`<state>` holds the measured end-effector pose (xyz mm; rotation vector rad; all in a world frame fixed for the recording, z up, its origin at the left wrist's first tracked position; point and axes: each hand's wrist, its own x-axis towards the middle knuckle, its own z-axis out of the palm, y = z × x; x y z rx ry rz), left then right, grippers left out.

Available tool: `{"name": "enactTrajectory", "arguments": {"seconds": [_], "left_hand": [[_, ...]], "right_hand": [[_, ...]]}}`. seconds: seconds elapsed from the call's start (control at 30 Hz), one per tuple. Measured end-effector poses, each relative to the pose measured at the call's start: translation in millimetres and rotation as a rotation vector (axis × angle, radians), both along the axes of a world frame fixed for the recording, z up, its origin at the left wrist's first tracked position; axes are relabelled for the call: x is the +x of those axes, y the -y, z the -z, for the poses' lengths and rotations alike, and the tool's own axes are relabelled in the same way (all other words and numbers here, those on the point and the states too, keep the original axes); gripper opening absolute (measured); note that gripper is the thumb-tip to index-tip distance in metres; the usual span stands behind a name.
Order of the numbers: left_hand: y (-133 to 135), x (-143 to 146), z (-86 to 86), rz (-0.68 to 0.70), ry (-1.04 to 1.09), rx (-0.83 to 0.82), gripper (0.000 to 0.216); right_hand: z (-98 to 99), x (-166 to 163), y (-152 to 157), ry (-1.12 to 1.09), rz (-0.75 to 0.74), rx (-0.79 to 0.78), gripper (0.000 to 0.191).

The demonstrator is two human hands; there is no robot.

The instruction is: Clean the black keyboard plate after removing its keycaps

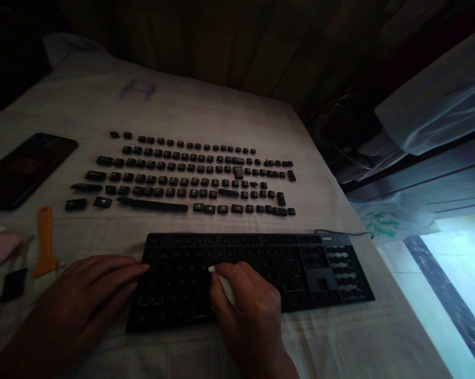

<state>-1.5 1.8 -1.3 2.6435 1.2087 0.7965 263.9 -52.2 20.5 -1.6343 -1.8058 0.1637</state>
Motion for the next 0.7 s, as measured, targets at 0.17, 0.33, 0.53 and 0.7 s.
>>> {"name": "enactTrajectory", "arguments": {"seconds": [0.17,0.33,0.53,0.7], "left_hand": [[1.6,-4.2,4.6,0.008,-0.018,-0.047,0.025],[1.5,-2.8,3.7,0.01,-0.013,-0.022,0.024],[-0.7,1.9,-1.3,0.015,-0.002,0.015,0.023],[0.0,0.2,0.1,0.006,-0.001,0.006,0.024]], "right_hand": [[14.6,-6.9,-0.6,0.03,0.022,-0.011,0.021],[18.2,-7.9,0.9,0.056,0.03,-0.06,0.026],[17.8,-7.2,2.7,0.078,0.045,-0.1,0.027],[18.2,-6.8,3.1,0.071,0.043,-0.098,0.028]]}}
